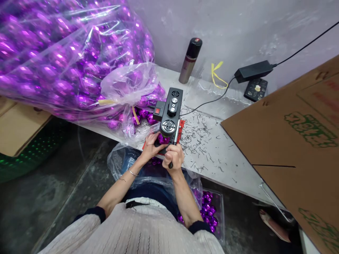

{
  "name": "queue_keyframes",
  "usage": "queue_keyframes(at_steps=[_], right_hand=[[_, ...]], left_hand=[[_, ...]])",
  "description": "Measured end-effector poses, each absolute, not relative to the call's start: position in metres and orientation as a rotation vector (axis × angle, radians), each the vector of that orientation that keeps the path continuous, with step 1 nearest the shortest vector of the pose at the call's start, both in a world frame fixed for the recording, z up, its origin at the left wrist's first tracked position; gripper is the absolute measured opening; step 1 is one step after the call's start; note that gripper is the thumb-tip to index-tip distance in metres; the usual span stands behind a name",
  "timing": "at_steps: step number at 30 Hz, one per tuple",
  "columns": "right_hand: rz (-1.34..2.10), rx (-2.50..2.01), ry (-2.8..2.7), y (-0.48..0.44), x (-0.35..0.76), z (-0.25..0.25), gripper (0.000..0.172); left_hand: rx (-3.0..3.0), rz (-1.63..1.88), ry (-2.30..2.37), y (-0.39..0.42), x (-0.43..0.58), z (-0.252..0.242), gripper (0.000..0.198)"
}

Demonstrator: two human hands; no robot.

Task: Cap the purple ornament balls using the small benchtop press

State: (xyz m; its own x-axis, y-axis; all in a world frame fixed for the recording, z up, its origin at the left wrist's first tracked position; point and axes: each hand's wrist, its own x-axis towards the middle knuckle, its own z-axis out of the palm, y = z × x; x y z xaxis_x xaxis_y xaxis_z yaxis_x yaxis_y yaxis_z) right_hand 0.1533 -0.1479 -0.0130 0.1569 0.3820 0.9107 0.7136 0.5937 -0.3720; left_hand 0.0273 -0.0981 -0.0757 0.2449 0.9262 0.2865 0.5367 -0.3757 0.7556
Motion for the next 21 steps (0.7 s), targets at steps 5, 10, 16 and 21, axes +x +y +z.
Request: queue_keyframes(at_steps=[5,10,16,21], right_hand=[[-0.326,-0.987,-1.448,-0.145,0.152,-0.015,0.022],[-0.403,-0.966,-1.565,-0.144,0.155,-0.019,0.019],[-0.271,-1.030,-1.521,-0.149,0.156,0.024,0.022],[-0.193,-1.089,-1.508,-0.152,0.153,0.062,0.024]], left_hand=[[1.992,1.016,1.356,-0.097,0.029,-0.077,0.067],[1.978,1.015,1.362,-0.096,0.030,-0.078,0.064],[1.961,1.045,1.318,-0.089,0.030,-0.076,0.065],[2.021,1.150,1.284,-0.122,0.015,-0.074,0.074]])
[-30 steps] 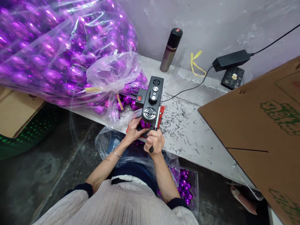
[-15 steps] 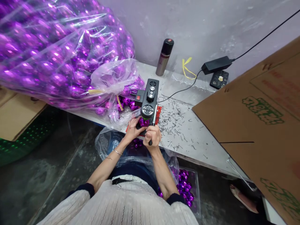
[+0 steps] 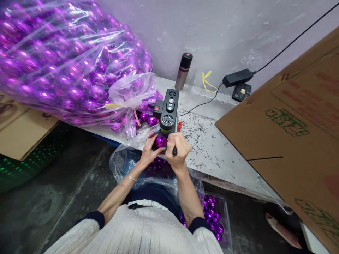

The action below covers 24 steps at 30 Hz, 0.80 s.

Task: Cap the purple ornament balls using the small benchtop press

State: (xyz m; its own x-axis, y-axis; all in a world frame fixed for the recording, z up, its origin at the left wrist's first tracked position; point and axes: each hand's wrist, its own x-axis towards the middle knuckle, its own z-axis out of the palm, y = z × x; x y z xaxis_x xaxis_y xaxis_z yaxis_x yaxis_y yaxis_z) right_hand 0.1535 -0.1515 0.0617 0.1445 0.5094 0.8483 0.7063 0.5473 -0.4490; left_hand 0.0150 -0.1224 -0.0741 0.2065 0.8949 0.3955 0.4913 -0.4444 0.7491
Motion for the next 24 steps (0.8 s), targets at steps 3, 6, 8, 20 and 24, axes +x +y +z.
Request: queue_keyframes(at_steps=[3,6,8,20,24], right_hand=[[-0.223,-1.075,-1.535,-0.152,0.153,0.059,0.025],[-0.237,-1.051,-1.535,-0.153,0.151,0.050,0.025],[-0.230,-1.050,-1.529,-0.153,0.151,0.045,0.024],[-0.245,-1.051,-1.552,-0.154,0.152,0.041,0.023],[-0.250,-1.040,-1.552,-0.154,0.152,0.041,0.023]], left_hand=[[2.193,1.083,1.228,-0.158,-0.003,-0.076,0.083],[2.271,1.044,1.248,-0.171,-0.014,-0.073,0.083],[2.256,1.130,1.297,-0.156,-0.015,-0.063,0.072],[1.859,0.471,1.938,-0.002,0.020,-0.005,0.050],[1.761,0.740,1.750,0.008,0.022,-0.023,0.036]])
